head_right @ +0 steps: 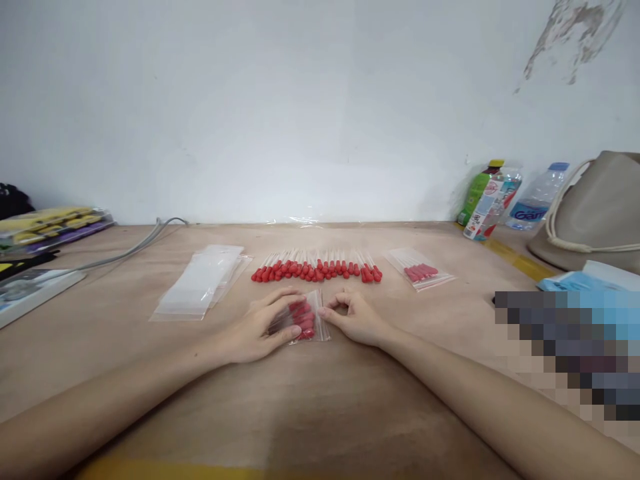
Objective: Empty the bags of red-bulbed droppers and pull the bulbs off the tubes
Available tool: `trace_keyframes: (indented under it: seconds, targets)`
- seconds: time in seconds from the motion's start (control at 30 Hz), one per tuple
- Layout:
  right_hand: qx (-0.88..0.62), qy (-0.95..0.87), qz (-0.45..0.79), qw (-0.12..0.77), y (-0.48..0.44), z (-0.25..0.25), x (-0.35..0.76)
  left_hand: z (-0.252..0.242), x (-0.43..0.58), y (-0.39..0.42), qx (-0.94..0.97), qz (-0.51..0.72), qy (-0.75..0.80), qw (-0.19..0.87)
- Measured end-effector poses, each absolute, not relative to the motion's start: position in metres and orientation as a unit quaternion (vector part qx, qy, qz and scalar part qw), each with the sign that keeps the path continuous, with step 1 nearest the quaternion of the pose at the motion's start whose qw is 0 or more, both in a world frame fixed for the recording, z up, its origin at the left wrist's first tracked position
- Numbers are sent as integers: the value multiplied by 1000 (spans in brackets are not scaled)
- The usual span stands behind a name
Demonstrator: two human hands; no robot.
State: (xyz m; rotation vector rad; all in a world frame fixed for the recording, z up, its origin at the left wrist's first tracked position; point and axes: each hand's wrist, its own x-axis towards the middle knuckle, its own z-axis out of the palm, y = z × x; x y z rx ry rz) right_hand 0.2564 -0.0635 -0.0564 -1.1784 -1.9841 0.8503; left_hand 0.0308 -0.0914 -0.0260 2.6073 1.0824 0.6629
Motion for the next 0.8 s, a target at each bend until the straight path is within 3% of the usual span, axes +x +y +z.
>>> trace_keyframes:
  seconds: [0.13, 0.37, 0.57, 0.8]
  targets:
    - [-406, -768, 362, 337, -65, -52, 255, -24, 40, -75, 920, 220, 302, 122]
    - [-390, -777, 357, 341, -67, -56, 252, -31, 51, -47, 941, 221, 255, 25]
    - [-341, -827, 164, 416, -70, -59, 250, -35, 54, -40, 934, 259, 247, 11]
    - [-282, -881, -30, 379, -71, -56, 251, -38, 52, -44, 928, 283, 243, -2]
